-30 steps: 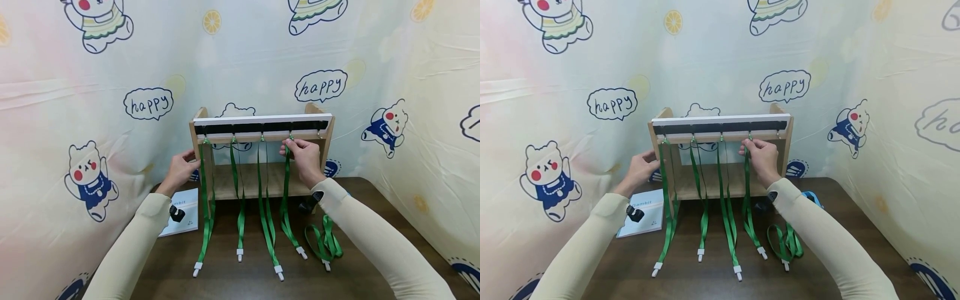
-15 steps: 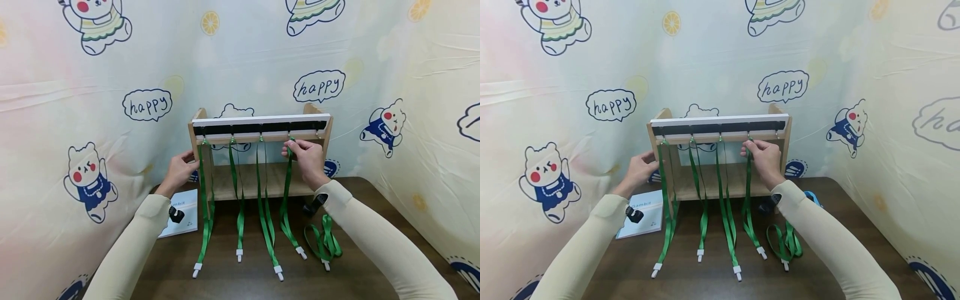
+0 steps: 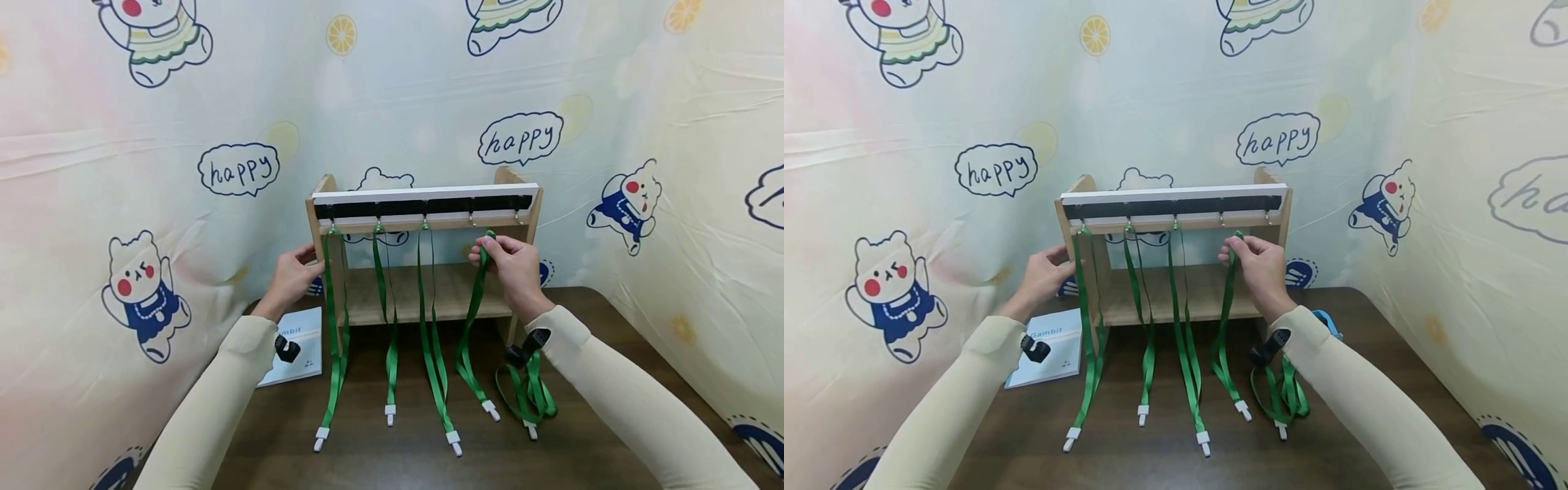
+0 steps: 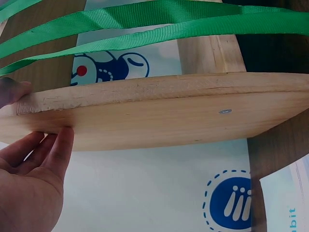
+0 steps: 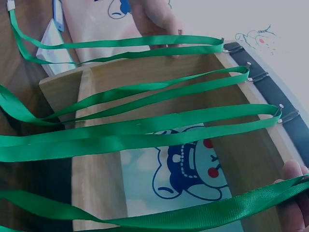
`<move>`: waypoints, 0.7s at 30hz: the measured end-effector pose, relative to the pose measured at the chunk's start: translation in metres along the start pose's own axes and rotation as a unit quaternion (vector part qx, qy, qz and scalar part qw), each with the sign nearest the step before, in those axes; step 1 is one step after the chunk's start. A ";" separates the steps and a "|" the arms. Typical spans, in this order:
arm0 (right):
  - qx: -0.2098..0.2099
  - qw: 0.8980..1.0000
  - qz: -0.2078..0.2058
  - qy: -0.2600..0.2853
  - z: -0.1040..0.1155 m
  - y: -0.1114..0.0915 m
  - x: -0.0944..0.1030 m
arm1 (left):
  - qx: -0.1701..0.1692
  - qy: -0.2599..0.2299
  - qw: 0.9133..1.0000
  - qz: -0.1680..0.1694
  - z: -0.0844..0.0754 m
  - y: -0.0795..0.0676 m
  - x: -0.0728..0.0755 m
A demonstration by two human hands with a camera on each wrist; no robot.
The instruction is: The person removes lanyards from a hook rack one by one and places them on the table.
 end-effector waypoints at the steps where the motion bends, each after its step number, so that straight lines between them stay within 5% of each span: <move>1: -0.001 1.000 0.000 0.004 -0.001 -0.001 0.002 | 0.000 0.001 1.000 0.001 0.000 0.000 0.000; 14: -0.010 0.999 -0.007 0.036 -0.002 -0.013 0.020 | 0.004 0.006 1.000 -0.002 -0.002 0.001 0.002; 21: -0.050 0.998 0.006 0.044 -0.017 -0.025 0.027 | 0.006 0.006 1.000 -0.005 -0.002 0.000 0.000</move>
Point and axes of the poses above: each hand's wrist, its own y-axis towards the middle knuckle, its own x-axis out of the back of the hand, z = x × y, the point moved 8 cm from there along y, towards the middle knuckle, and after that the axes turned 11 degrees about y, right-handed, at the moved point
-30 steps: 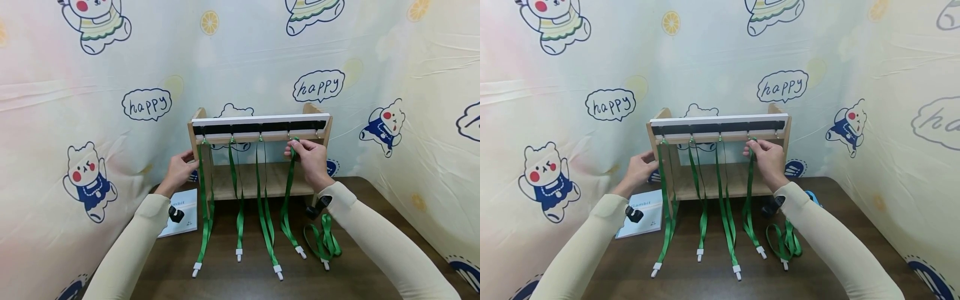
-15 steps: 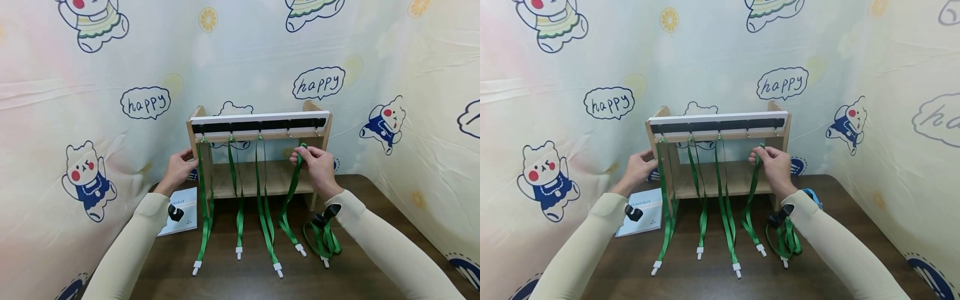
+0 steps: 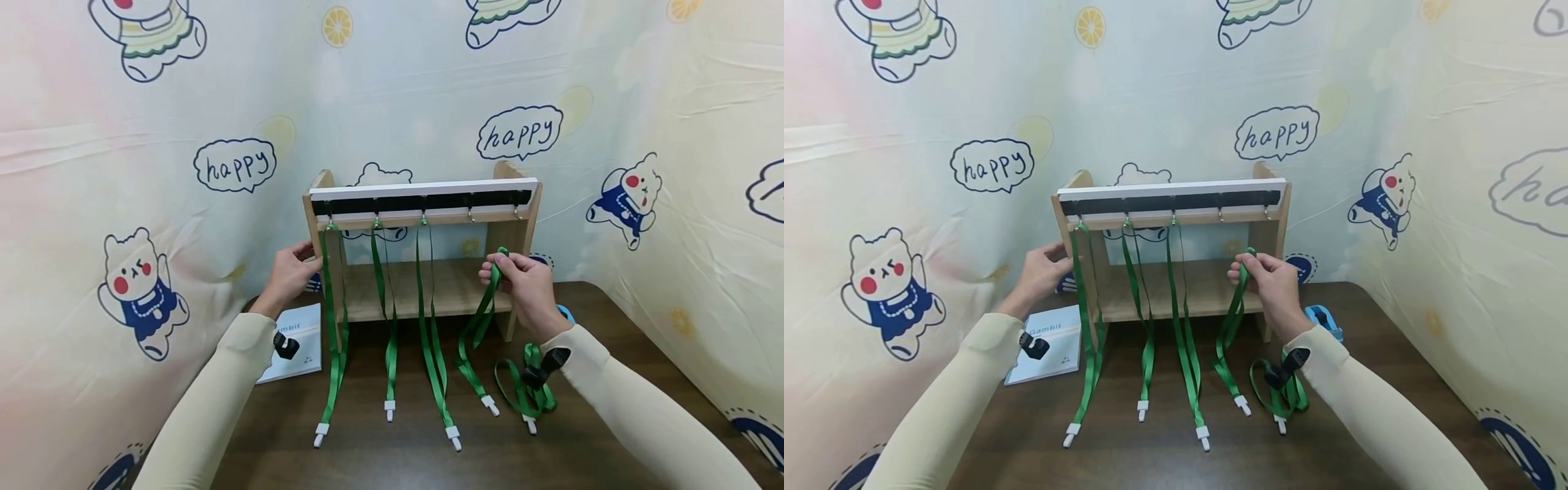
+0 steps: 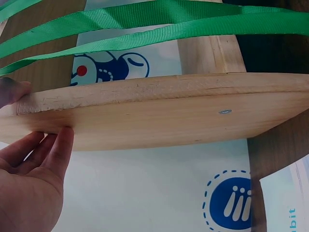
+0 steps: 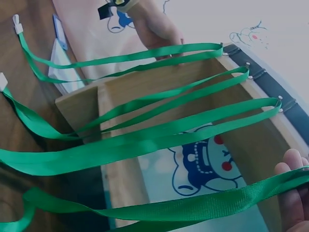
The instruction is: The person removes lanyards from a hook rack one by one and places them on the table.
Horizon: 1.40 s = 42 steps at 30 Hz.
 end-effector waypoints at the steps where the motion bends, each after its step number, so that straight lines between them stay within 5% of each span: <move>1: -0.007 1.000 0.000 -0.003 -0.003 -0.002 0.002 | 0.000 -0.001 1.000 0.001 0.000 0.000 -0.001; 16: -0.079 0.995 0.050 0.028 -0.020 -0.034 0.002 | -0.004 0.001 1.000 0.001 0.000 0.001 0.001; 33: -0.170 0.981 0.094 -0.013 -0.053 -0.067 0.017 | -0.012 0.005 1.000 0.000 -0.001 0.000 -0.001; 42: -0.197 0.964 0.176 -0.032 -0.064 -0.087 0.016 | -0.013 0.008 1.000 0.000 -0.001 0.000 -0.002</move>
Point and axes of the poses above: each hand's wrist, its own y-axis towards the middle knuckle, its own x-axis out of the back of the hand, z = x × y, the point moved 8 cm from there along y, towards the middle knuckle, and after that the axes turned 11 degrees about y, right-handed, at the moved point
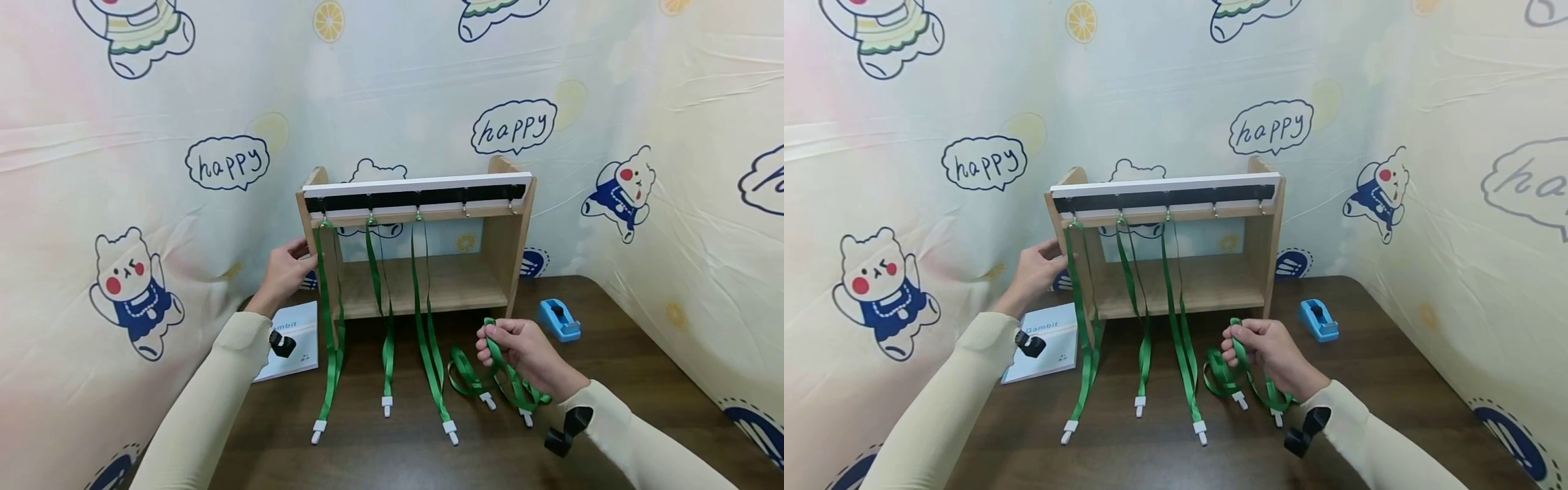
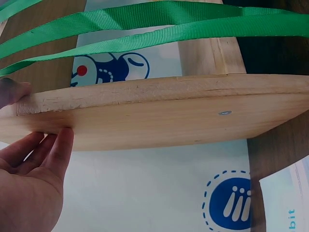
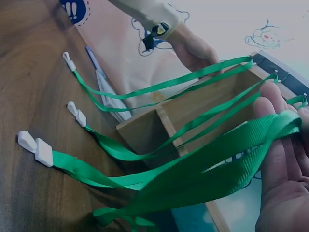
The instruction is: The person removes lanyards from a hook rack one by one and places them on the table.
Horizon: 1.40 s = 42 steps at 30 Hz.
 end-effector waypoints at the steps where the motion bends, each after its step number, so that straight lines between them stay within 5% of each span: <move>1: -0.002 1.000 0.011 0.001 -0.001 0.000 -0.002 | 0.001 0.000 1.000 0.000 0.000 0.000 0.000; 9: -0.016 0.999 0.039 -0.019 -0.017 0.005 0.001 | 0.006 0.000 1.000 0.001 0.001 0.000 0.002; 16: 0.009 0.995 -0.040 -0.094 -0.033 0.016 0.019 | 0.007 -0.002 1.000 0.004 -0.001 0.001 0.001; 26: 0.012 0.980 -0.165 -0.114 -0.058 0.028 0.041 | 0.014 -0.007 1.000 0.006 -0.001 -0.001 0.002; 42: 0.015 0.944 -0.264 -0.196 -0.080 0.043 0.047 | 0.009 -0.009 1.000 0.005 0.001 -0.001 0.000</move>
Point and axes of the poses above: each hand's wrist, its own y-axis towards the middle knuckle, its own x-axis out of the back of the hand, z = x × y, the point moved 8 cm from there along y, towards the middle knuckle, and after that the axes turned 11 degrees about y, right-handed, at the moved point
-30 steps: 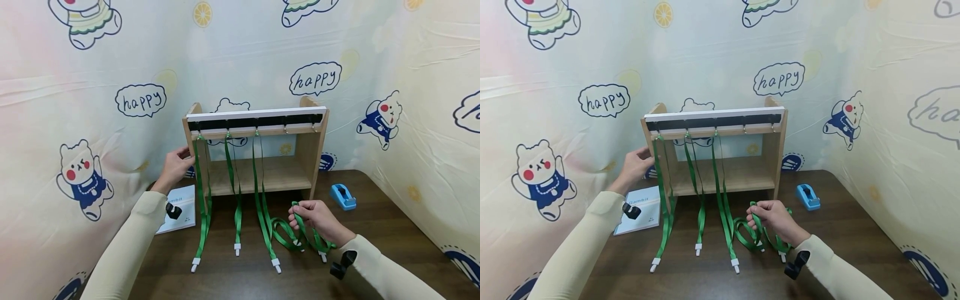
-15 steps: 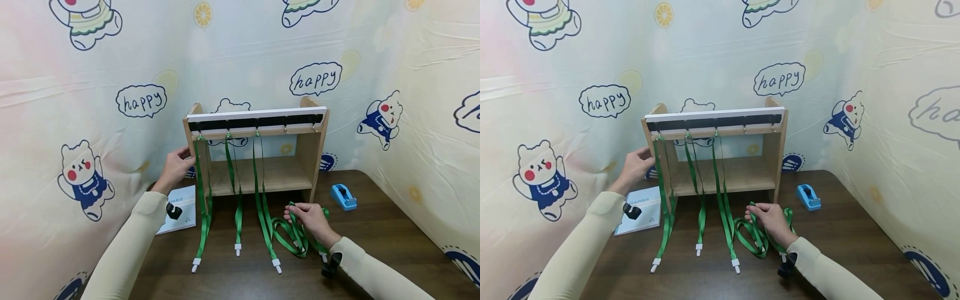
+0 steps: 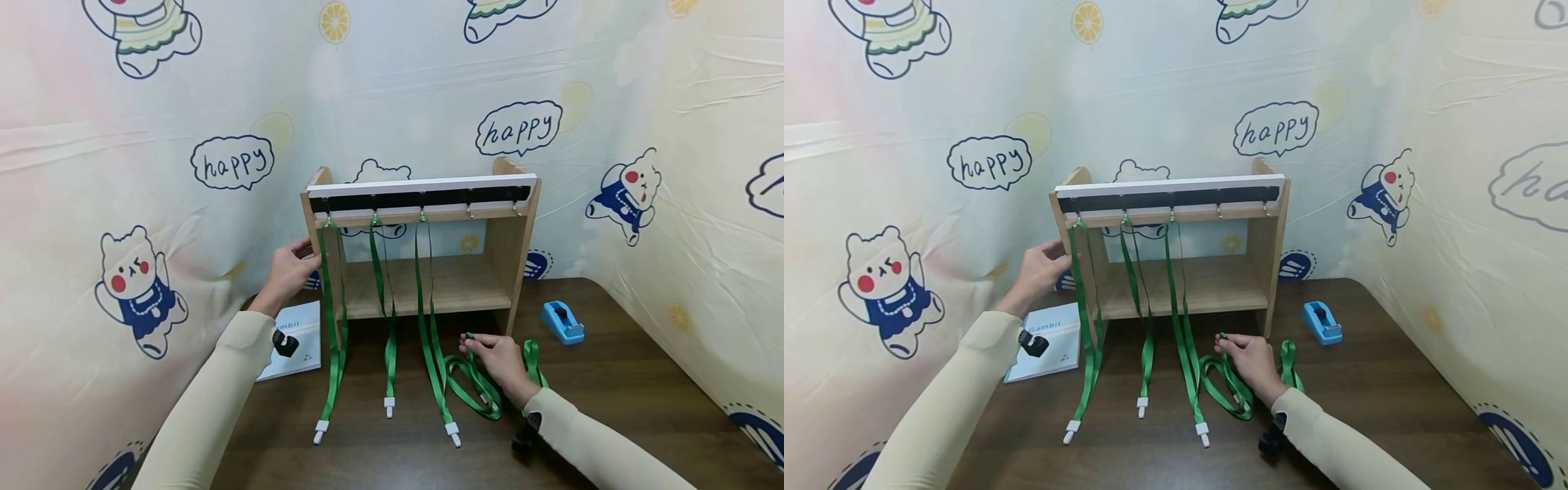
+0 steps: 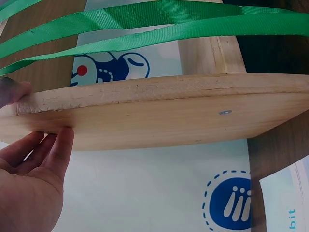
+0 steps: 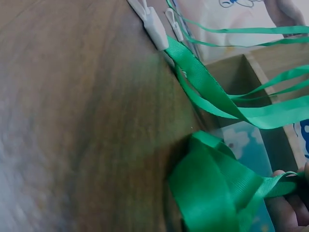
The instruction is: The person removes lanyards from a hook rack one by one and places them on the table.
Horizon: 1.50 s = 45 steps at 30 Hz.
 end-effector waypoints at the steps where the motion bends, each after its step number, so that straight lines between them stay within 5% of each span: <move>1: 0.001 1.000 -0.004 -0.005 0.000 0.000 0.000 | 0.000 0.001 1.000 0.000 0.000 0.000 0.000; 24: 0.000 0.997 -0.064 -0.042 -0.012 0.001 0.006 | 0.001 0.006 1.000 -0.001 -0.004 -0.002 0.002; 45: -0.001 0.994 -0.061 -0.089 -0.011 -0.001 0.007 | 0.002 0.000 1.000 -0.004 0.002 0.001 0.000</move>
Point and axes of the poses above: each hand's wrist, its own y-axis towards the middle knuckle, its own x-axis out of the back of the hand, z = x × y, the point moved 8 cm from there along y, towards the middle knuckle, and after that the axes turned 11 degrees about y, right-handed, at the moved point
